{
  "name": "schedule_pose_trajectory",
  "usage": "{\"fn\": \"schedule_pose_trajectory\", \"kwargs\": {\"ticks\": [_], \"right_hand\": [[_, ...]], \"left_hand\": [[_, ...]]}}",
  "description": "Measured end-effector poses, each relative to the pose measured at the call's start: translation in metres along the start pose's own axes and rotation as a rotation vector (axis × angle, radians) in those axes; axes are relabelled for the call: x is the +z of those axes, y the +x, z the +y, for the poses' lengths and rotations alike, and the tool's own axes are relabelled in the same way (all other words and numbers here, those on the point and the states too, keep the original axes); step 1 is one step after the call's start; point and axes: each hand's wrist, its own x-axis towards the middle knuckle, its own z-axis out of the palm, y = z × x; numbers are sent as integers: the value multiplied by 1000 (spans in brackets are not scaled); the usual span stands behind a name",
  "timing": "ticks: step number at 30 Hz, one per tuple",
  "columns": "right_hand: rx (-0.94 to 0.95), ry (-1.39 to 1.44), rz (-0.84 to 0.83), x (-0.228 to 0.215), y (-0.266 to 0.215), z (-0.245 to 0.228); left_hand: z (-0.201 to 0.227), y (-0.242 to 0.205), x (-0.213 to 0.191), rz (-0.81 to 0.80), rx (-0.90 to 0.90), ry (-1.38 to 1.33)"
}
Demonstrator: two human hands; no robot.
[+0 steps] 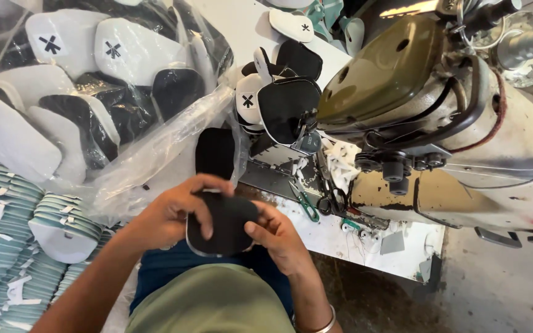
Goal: The person operates an industrial sewing machine to stitch black shoe parts. They guide the material under the needle, trim excess thread with scissors, and reposition the parts for continuous stitching.
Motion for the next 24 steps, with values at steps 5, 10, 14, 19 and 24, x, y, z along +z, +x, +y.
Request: {"fn": "schedule_pose_trajectory", "kwargs": {"ticks": [5,10,14,19,24], "right_hand": [[-103,10,228,21,-2,-21],[-302,-52,335,28,-4,-13],[-293,-36,365,15,-9,-4],[-340,59,394,5,-14,4],[-423,70,394,-4,-22,20]], "left_hand": [[-28,8,47,636,-181,-190],[-39,2,87,582,-243,78],[-41,9,81,633,-416,-150],[-30,16,78,588,-367,-810],[-35,18,84,489,-503,-427]]}}
